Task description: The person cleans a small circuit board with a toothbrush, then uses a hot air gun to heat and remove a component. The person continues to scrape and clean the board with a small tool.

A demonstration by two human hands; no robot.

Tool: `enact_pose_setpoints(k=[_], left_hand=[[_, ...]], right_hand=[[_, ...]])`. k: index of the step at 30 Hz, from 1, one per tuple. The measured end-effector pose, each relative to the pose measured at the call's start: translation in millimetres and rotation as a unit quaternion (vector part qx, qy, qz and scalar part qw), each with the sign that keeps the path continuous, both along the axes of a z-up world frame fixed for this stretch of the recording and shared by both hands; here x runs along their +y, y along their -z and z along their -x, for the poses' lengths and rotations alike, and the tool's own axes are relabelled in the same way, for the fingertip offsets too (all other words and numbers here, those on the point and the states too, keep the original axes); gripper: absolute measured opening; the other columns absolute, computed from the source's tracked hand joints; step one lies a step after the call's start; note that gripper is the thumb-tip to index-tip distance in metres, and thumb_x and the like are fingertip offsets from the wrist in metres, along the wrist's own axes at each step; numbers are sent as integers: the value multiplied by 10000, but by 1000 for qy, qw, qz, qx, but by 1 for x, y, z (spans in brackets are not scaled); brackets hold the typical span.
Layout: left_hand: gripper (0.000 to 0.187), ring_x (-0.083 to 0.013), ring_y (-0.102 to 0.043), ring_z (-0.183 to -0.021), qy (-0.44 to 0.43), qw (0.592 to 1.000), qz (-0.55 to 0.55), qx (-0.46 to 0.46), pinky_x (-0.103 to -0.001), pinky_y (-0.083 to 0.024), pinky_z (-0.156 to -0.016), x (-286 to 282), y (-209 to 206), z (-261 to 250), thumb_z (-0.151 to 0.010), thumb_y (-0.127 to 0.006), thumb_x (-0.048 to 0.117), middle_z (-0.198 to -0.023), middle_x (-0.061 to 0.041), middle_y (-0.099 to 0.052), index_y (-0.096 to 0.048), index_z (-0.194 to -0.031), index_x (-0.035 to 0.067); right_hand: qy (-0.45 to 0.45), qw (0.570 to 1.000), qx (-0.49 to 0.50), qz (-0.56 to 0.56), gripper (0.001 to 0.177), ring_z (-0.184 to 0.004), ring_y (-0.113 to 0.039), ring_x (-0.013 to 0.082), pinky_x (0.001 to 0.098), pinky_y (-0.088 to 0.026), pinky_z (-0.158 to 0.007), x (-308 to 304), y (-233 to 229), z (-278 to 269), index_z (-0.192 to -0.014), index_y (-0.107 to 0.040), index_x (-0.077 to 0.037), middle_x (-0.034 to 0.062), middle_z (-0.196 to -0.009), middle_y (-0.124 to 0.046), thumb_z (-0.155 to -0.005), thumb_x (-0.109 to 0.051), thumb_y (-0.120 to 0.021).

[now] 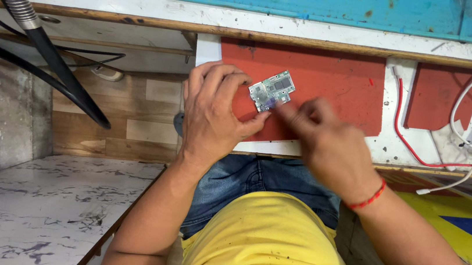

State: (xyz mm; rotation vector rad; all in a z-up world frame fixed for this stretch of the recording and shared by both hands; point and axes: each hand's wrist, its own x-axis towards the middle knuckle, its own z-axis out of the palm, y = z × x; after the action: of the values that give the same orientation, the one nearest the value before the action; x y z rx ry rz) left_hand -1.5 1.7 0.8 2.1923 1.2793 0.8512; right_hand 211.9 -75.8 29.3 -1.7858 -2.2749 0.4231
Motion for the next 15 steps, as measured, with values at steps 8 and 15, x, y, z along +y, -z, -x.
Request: enact_pose_setpoints(k=[8,15], left_hand=[[464,-322,-514,-1202,5,1000,1,-11,-483,-426,-1024,-2,0,1,-661,-949,258,-1170,-60,-620,-728,-1029,82],[442,-314,-513,-1203,3,1000,-6,-9,-487,-425,-1015,-1,-1,1,-652,-942,264,-1171,-53,-620,-743,-999,76]], right_hand=[[65,997,-34,7,578,-649,-653,323,445,-518,-543,-2,-7,0,-1413,-652,-209,97,-1036,-641,-870,-13,-624],[39,999,18,10,613,-654,-658,317,436,-529,-555,-5,-2,0,-1394,-653,-204,99,-1002,-639,-813,-12,-623]])
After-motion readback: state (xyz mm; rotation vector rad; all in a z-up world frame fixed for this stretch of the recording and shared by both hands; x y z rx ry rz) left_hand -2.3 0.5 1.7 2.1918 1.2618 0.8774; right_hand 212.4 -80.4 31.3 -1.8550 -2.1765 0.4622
